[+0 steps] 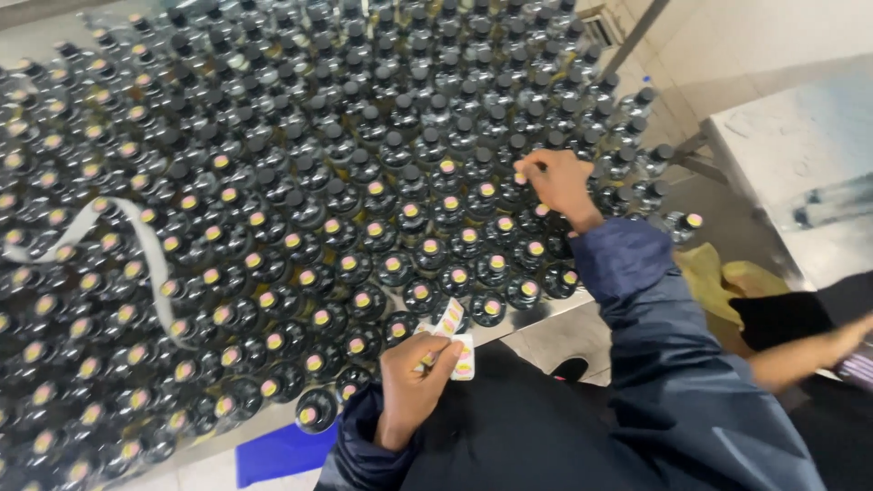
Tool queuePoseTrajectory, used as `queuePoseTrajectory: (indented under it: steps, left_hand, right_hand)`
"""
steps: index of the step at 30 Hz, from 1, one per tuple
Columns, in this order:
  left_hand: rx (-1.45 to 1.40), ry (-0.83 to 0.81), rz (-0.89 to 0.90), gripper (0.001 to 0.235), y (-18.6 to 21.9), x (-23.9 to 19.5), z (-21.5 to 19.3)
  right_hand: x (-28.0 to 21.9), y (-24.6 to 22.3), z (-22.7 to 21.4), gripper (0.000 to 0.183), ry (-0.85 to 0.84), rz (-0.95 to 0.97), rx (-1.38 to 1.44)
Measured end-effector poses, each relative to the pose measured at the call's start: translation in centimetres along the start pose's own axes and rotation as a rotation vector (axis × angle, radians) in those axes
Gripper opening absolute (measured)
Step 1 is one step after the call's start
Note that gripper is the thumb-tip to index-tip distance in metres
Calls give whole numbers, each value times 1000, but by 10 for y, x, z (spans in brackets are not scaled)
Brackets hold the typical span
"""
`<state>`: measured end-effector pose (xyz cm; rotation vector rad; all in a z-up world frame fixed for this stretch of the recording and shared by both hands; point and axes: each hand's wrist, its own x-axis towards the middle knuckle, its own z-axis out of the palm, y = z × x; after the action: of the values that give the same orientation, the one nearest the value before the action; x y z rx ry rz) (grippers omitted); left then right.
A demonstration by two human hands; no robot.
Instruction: The person applies small round stickers to the caps of many dark plastic bottles arranged on a metal table. They peel stickers from a roll and press each one onto a bottle cap, working methodically across the rows.
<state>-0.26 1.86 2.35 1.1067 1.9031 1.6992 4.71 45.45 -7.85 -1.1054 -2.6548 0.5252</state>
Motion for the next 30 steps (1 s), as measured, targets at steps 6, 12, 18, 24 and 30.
queuePoseTrajectory:
  steps: [6,12,18,24,30]
  left_hand:
    - [16,-34,44,24,-3,-1,-5]
    - [-1,-26,-3,33,-12,-1,-9]
    - [0,-109,57,34,-20,-12,-24]
    - [-83,-149,39,42,-15,-20,-36]
    - [36,-244,80,32,-37,-37,-38]
  right_hand:
    - [4,-5,8,22,317,-87,-83]
    - [-141,-163,-129,11,-151,-561,649]
    - [-260,-198,-85,29,-282,-539,794]
    - [-291,-214,-72,24,-43,-347,965]
    - [-310,-216,-77,23,33,-269,986]
